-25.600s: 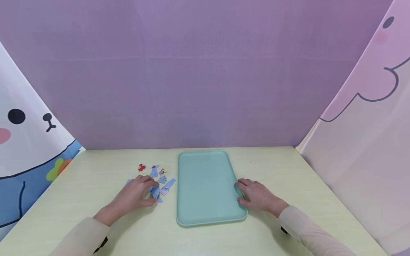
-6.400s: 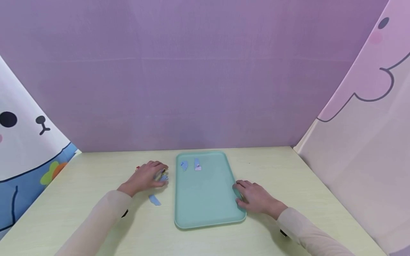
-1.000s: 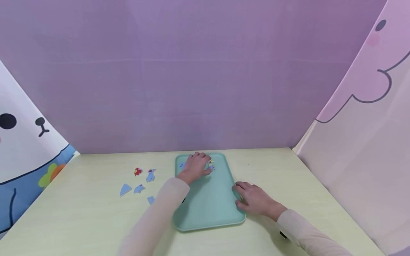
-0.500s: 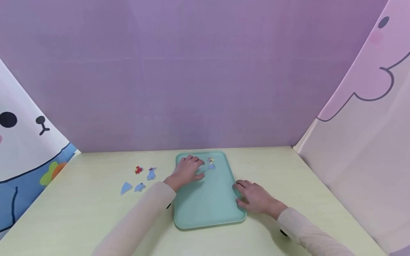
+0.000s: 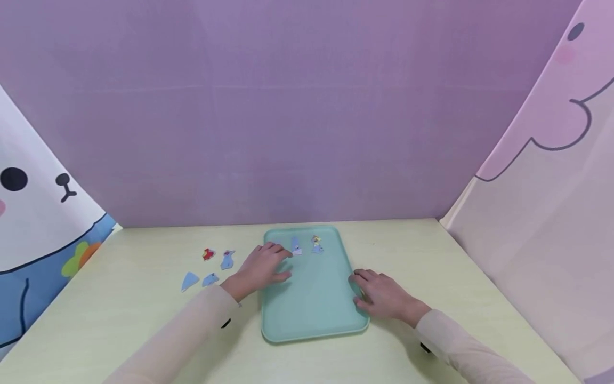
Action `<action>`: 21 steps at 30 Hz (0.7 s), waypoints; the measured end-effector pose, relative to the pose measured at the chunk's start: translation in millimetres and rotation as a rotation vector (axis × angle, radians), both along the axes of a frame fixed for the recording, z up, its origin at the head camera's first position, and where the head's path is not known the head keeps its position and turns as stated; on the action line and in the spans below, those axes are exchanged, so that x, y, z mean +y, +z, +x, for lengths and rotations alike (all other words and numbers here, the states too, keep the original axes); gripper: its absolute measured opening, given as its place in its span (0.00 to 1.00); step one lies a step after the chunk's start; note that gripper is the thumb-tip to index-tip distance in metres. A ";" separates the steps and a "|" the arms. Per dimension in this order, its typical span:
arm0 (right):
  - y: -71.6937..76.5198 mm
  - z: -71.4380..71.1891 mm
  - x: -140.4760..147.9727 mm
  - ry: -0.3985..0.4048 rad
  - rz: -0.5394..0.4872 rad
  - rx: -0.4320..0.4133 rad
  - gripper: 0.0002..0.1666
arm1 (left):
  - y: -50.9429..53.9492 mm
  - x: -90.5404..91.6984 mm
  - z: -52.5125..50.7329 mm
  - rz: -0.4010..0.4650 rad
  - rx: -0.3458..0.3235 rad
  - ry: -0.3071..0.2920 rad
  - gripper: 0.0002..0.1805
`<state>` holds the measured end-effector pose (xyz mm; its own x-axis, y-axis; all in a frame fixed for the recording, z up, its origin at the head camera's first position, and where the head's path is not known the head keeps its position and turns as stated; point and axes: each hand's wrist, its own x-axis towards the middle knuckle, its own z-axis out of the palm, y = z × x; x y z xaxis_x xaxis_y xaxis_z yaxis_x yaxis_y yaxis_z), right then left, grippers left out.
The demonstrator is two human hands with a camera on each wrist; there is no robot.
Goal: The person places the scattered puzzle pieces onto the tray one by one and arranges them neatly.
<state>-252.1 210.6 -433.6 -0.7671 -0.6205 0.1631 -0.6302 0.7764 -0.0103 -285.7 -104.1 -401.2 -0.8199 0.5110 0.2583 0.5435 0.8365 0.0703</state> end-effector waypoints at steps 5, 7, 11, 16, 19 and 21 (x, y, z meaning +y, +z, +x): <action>1.8 0.1 -0.5 -0.006 0.002 -0.016 0.27 | 2.6 -13.6 9.3 0.019 -0.006 -0.010 0.22; 2.1 0.4 -0.7 -0.008 0.002 -0.023 0.27 | 2.8 -19.1 12.8 0.018 0.008 -0.022 0.21; 2.1 0.5 -0.7 -0.009 0.001 -0.032 0.27 | 1.8 -30.3 19.3 0.010 0.012 -0.041 0.21; 1.8 0.5 -0.5 -0.007 0.001 -0.020 0.27 | -1.4 -45.4 27.3 0.016 0.019 -0.057 0.21; 1.9 0.7 0.0 -0.005 0.001 -0.010 0.26 | -4.5 -55.8 33.2 0.011 0.043 -0.074 0.20; 2.4 1.0 0.1 -0.003 0.002 -0.007 0.26 | -6.2 -62.9 37.3 0.007 0.050 -0.075 0.20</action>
